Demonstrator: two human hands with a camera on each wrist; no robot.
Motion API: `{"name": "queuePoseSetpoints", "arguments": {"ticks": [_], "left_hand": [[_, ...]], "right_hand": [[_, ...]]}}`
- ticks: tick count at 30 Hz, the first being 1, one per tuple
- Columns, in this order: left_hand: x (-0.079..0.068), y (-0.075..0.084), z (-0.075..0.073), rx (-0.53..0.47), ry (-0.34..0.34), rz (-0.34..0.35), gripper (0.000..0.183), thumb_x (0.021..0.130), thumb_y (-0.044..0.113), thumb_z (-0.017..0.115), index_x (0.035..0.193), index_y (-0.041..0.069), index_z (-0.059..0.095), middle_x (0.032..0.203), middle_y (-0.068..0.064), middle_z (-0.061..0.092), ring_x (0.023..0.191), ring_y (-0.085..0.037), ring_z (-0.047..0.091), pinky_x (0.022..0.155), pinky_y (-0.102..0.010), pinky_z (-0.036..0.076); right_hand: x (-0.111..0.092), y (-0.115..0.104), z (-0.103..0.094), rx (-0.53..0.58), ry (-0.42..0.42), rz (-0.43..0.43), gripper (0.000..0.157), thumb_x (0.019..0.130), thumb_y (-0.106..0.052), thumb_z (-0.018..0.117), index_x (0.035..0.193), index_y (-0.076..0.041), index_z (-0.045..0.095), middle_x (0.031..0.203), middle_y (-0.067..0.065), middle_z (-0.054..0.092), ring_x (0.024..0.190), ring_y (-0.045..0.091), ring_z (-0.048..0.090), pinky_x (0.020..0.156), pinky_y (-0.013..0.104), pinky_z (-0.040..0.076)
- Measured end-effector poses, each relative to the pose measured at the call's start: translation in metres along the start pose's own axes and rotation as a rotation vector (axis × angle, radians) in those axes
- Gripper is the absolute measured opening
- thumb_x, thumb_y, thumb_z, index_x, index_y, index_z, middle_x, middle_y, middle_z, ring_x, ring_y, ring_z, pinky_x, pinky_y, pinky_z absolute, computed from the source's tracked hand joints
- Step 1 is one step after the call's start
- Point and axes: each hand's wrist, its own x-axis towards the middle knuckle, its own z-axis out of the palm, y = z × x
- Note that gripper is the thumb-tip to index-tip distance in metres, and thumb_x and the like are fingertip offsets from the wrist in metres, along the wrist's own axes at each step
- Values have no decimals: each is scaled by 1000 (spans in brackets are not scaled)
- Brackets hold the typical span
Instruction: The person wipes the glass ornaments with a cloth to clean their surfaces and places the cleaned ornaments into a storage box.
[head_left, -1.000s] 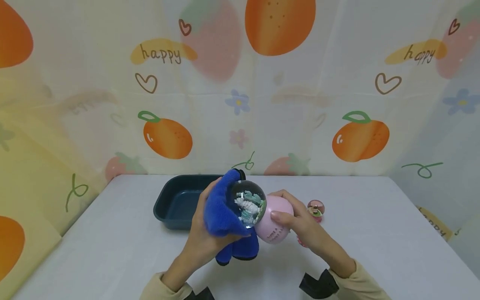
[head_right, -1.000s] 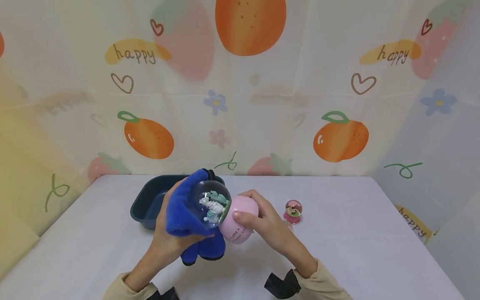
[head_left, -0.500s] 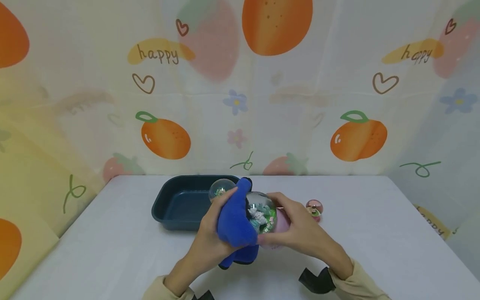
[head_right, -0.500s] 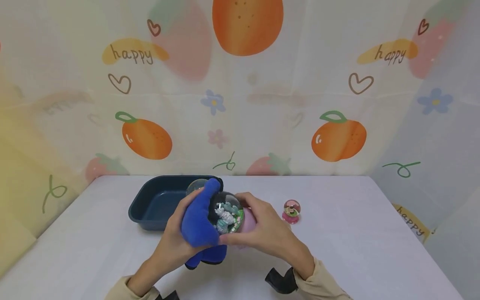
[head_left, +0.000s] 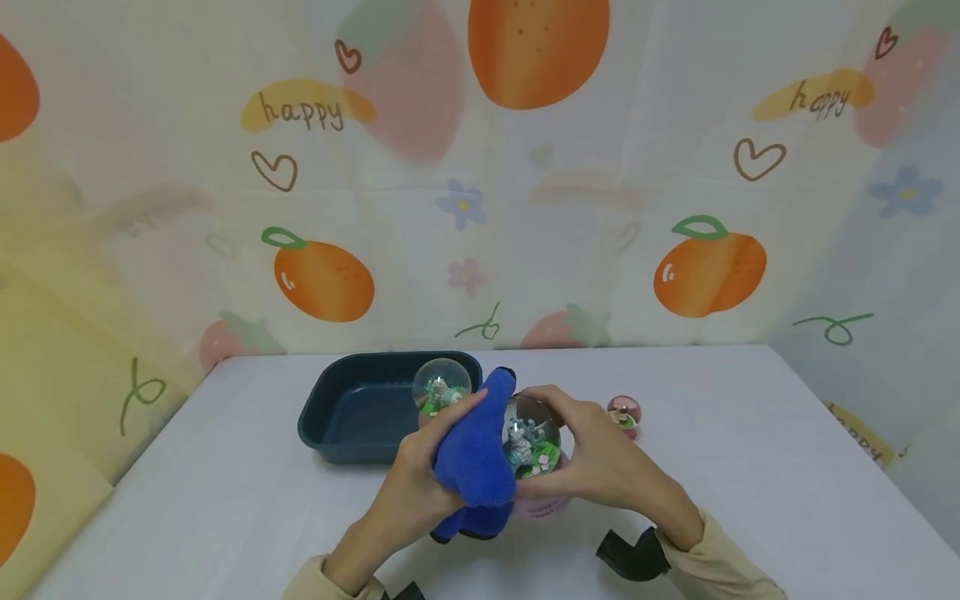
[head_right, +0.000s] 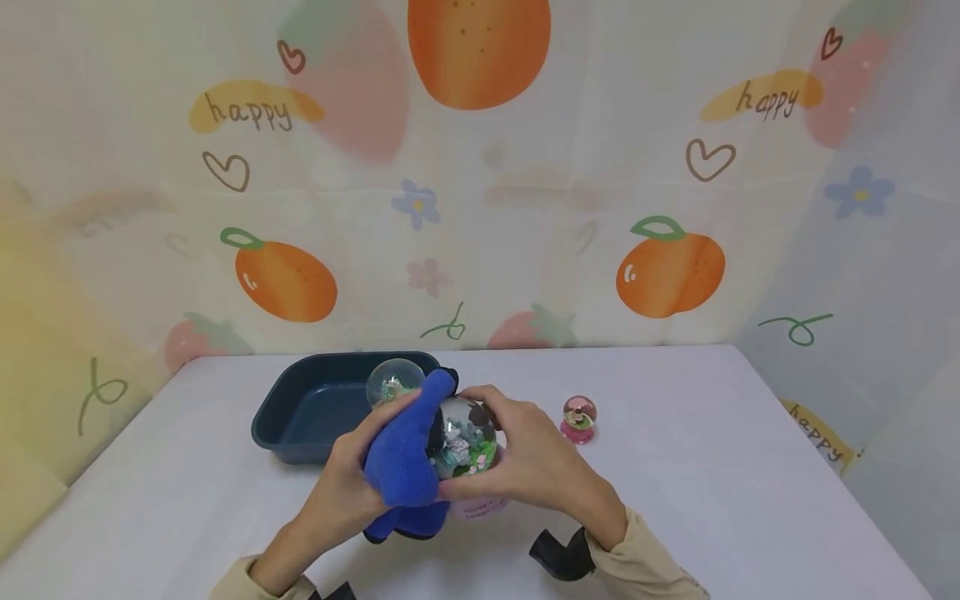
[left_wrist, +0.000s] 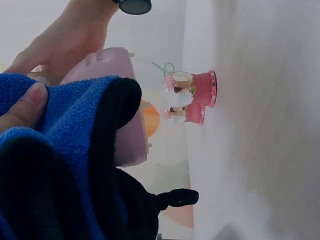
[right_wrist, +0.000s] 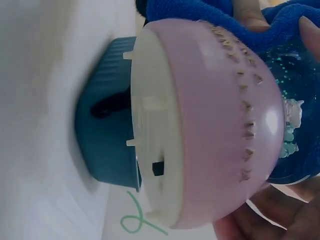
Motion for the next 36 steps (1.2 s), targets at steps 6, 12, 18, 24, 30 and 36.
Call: {"name": "queuePoseSetpoints", "arguments": {"ticks": [6,12,18,24,30,36], "left_hand": [[2,1,-6,-73,-66,-108,97,72,9,88,151,30,36,143,-10,56,120,-30,62,94,-53,53],[5,0,-9,-132,-117,-175,93,77,20,87,151,34,32,141,-8,56,121,-29,60,97,-57,50],[7,0,-8,-258,-239,-241,82,82,24,82,148,34,35,135,6,59,117,-17,60,100,-40,50],[6,1,-8,-325,-262,-314,91,80,32,83,151,38,26,141,6,50,124,-20,53,103,-46,47],[5,1,-8,-383,-213,-277,90,80,29,83,152,35,28,146,6,46,127,-22,51,104,-43,46],[4,-1,-9,-357,-78,-209,83,79,20,82,148,29,37,145,4,48,124,-23,53,101,-38,49]], "right_hand": [[-1,2,-2,15,53,37,77,64,-38,93,130,-22,56,112,-6,70,91,9,64,76,29,56],[-5,1,-8,165,98,66,73,68,-22,91,132,-19,54,119,6,66,94,16,66,78,30,56],[-7,-1,-15,358,158,53,61,76,-10,81,130,-10,52,114,5,62,94,16,64,77,31,56],[-5,-1,-8,601,155,8,57,81,-12,75,131,-13,48,123,0,56,111,12,57,92,23,52],[-3,0,1,688,134,37,60,84,-20,73,135,-13,43,126,3,54,113,15,56,93,24,52],[-1,-2,7,616,148,109,65,86,-19,71,137,2,36,125,12,53,111,20,58,88,27,55]]}}
